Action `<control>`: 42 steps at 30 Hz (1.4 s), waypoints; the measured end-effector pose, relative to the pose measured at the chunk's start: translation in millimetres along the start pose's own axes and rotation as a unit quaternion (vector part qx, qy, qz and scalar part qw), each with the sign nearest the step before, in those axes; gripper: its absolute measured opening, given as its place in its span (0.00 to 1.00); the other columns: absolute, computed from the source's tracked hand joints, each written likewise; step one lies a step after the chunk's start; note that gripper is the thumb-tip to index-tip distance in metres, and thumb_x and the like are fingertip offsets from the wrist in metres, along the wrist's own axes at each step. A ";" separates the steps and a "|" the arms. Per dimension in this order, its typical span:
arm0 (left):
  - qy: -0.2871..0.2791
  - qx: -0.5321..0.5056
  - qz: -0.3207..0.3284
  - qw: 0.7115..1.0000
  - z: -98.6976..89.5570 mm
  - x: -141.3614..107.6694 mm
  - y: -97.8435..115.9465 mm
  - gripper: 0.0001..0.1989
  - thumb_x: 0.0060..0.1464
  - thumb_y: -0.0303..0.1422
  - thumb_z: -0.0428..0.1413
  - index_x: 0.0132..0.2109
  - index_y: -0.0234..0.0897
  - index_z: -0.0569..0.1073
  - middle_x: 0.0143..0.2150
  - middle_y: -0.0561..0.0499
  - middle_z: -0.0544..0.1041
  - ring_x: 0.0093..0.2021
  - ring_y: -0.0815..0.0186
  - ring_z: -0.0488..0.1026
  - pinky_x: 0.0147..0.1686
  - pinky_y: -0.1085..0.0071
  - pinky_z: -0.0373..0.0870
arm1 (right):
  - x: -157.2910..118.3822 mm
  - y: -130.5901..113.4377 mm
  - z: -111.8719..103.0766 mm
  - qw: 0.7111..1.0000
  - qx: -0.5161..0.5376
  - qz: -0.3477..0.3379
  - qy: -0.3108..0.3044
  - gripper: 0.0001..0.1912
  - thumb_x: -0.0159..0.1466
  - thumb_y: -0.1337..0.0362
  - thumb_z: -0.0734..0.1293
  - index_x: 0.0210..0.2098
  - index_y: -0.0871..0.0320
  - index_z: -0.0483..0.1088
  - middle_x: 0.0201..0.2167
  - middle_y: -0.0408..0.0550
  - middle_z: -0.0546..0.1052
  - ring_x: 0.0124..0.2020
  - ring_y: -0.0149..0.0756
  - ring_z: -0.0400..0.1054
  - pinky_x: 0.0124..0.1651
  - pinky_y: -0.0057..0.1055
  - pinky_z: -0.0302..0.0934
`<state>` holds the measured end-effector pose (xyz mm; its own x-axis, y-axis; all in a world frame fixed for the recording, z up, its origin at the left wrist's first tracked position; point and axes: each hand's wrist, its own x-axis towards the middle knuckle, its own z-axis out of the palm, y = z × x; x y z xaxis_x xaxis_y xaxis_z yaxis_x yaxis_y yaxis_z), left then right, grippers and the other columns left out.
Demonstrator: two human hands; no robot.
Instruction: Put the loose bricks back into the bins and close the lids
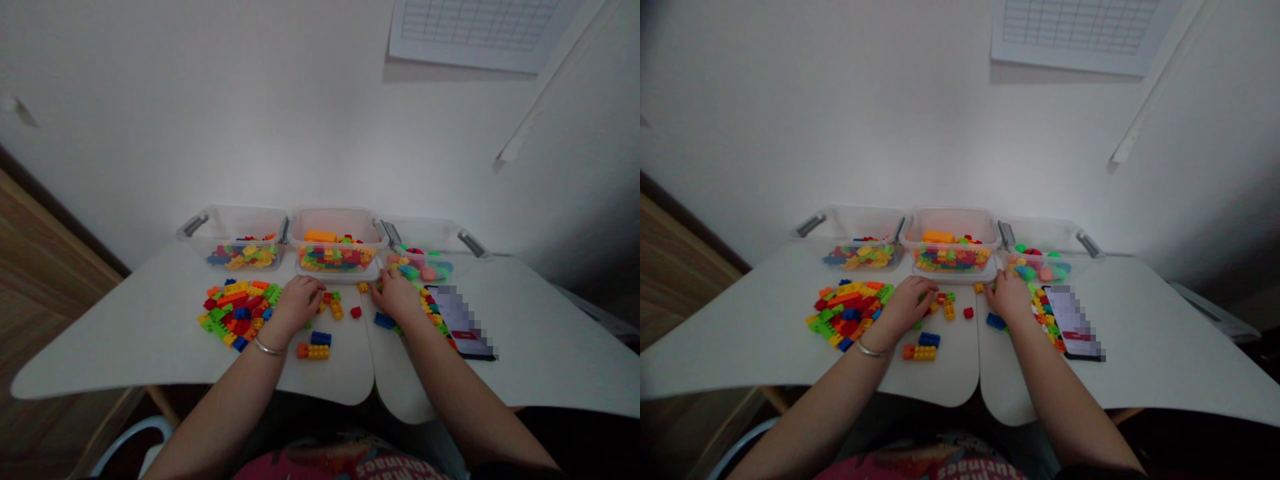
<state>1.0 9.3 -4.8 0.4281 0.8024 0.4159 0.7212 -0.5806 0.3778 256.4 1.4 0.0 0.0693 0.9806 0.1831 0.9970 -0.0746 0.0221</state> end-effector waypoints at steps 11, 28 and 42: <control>0.000 0.007 0.009 1.000 2.5 0.5 -2.0 0.09 0.60 0.30 0.52 0.41 0.38 0.78 0.41 0.46 0.80 0.46 0.57 0.73 0.50 0.58 0.70 | -20.9 -5.3 4.0 0.999 0.043 0.002 -0.018 0.23 0.65 0.54 0.63 0.55 0.60 0.71 0.53 0.60 0.73 0.53 0.52 0.67 0.48 0.42 0.62; -0.005 0.001 0.008 1.000 0.0 1.1 -0.5 0.09 0.61 0.31 0.53 0.39 0.38 0.78 0.41 0.46 0.80 0.46 0.57 0.73 0.51 0.57 0.69 | -23.0 -11.4 4.2 0.987 0.129 -0.047 0.085 0.17 0.62 0.55 0.66 0.47 0.54 0.72 0.51 0.51 0.73 0.46 0.42 0.71 0.41 0.33 0.65; 0.015 0.007 0.012 1.000 -0.3 0.5 1.2 0.09 0.60 0.29 0.53 0.40 0.37 0.78 0.41 0.45 0.79 0.46 0.56 0.72 0.50 0.58 0.70 | -3.7 -49.9 7.5 0.947 0.198 -0.239 0.085 0.21 0.67 0.58 0.65 0.56 0.59 0.70 0.57 0.54 0.74 0.57 0.43 0.66 0.59 0.39 0.62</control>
<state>1.9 9.0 -4.0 0.4290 0.7836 0.4494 0.7185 -0.5975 0.3559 206.7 2.8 -9.1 -0.3672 0.8392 0.4012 0.8501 0.4779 -0.2215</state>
